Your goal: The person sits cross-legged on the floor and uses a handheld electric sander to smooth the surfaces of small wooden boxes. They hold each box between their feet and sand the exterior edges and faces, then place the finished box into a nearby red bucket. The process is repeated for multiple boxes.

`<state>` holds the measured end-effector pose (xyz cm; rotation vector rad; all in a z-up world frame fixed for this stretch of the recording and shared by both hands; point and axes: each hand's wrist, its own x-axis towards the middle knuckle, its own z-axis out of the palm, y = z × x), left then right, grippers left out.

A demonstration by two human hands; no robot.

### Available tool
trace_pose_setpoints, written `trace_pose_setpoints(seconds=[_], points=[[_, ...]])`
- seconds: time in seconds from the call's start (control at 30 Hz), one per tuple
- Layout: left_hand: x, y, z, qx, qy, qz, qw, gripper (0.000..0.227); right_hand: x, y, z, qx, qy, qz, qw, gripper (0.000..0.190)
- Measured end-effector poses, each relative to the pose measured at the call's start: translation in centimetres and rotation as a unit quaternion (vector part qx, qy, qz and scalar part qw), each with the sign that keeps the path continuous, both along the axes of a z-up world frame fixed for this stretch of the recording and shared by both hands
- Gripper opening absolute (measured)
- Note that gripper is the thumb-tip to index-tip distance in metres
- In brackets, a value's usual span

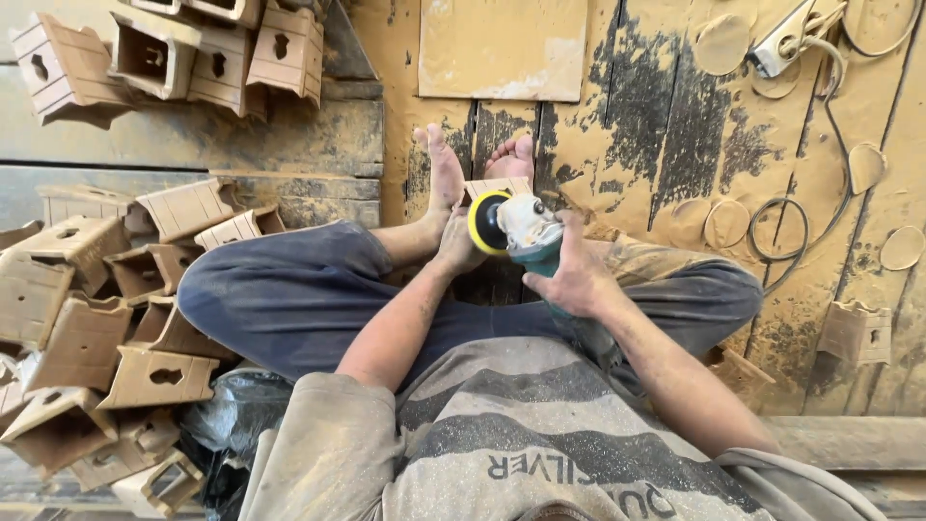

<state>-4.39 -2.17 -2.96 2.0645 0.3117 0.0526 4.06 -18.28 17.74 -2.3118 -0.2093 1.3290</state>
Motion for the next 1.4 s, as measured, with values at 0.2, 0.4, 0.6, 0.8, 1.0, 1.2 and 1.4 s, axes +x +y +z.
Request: trace_pose_setpoints(seconds=[0.2,0.4,0.6,0.8,1.0,1.2,1.4], points=[[0.8,-0.1,-1.9,0.028,-0.006,-0.002,1.000,0.026,2.8,-4.0,-3.8,-0.069,-0.034,-0.073,0.994,0.096],[-0.3,-0.5,-4.6,0.046,0.000,-0.008,0.999,0.027,0.7,-3.3,-1.2,-0.035,-0.033,-0.080,0.996,0.092],[-0.6,-0.1,-7.2,0.088,-0.053,-0.045,0.994,0.019,-1.4,-1.2,0.4,-0.004,0.003,0.015,1.000,0.092],[-0.7,-0.9,-5.1,0.085,-0.083,-0.007,0.993,0.025,1.3,-3.6,-2.5,-0.064,-0.032,-0.065,0.995,0.094],[-1.2,-1.3,-6.7,0.122,-0.125,-0.029,0.984,0.021,1.9,-6.1,-5.0,-0.037,-0.034,-0.168,0.984,0.094],[-0.7,-0.7,-6.5,0.165,-0.170,-0.063,0.970,0.017,-1.5,-1.5,1.5,0.016,0.004,0.019,1.000,0.087],[-1.2,-0.9,-5.8,0.156,-0.163,-0.055,0.973,0.018,0.7,-2.5,1.7,0.007,0.024,-0.098,0.995,0.079]])
